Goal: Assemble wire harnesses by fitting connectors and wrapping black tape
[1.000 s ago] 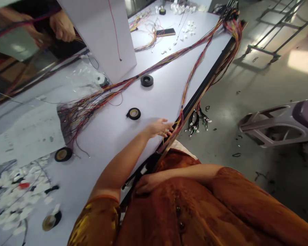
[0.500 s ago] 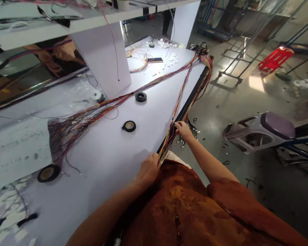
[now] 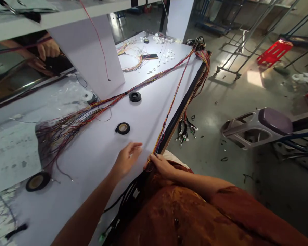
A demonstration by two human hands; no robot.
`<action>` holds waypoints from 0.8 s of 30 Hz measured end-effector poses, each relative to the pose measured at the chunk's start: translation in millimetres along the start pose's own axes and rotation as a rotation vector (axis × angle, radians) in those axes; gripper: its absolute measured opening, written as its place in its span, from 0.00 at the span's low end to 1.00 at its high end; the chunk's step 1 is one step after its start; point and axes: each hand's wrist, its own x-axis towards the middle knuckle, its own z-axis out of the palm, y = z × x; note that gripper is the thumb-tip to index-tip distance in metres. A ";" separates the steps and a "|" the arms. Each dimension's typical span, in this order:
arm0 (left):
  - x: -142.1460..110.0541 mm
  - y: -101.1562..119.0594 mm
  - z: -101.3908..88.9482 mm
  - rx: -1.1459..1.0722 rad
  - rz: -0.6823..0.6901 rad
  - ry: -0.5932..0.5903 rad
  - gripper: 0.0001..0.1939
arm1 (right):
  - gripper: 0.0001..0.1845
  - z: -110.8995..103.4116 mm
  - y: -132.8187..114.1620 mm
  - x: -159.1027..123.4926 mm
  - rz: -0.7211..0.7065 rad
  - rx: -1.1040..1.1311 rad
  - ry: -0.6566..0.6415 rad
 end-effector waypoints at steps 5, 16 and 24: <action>100.5 25.5 42.3 -0.469 -0.338 -0.262 0.13 | 0.25 4.1 -0.2 1.0 0.080 0.013 -0.131; 113.0 27.5 75.8 -0.439 -0.332 -0.334 0.11 | 0.21 -38.0 -37.3 19.6 -0.109 -0.072 0.229; 106.2 42.8 71.3 -0.410 -0.396 -0.386 0.10 | 0.24 -32.8 -46.9 18.7 -0.123 0.233 0.139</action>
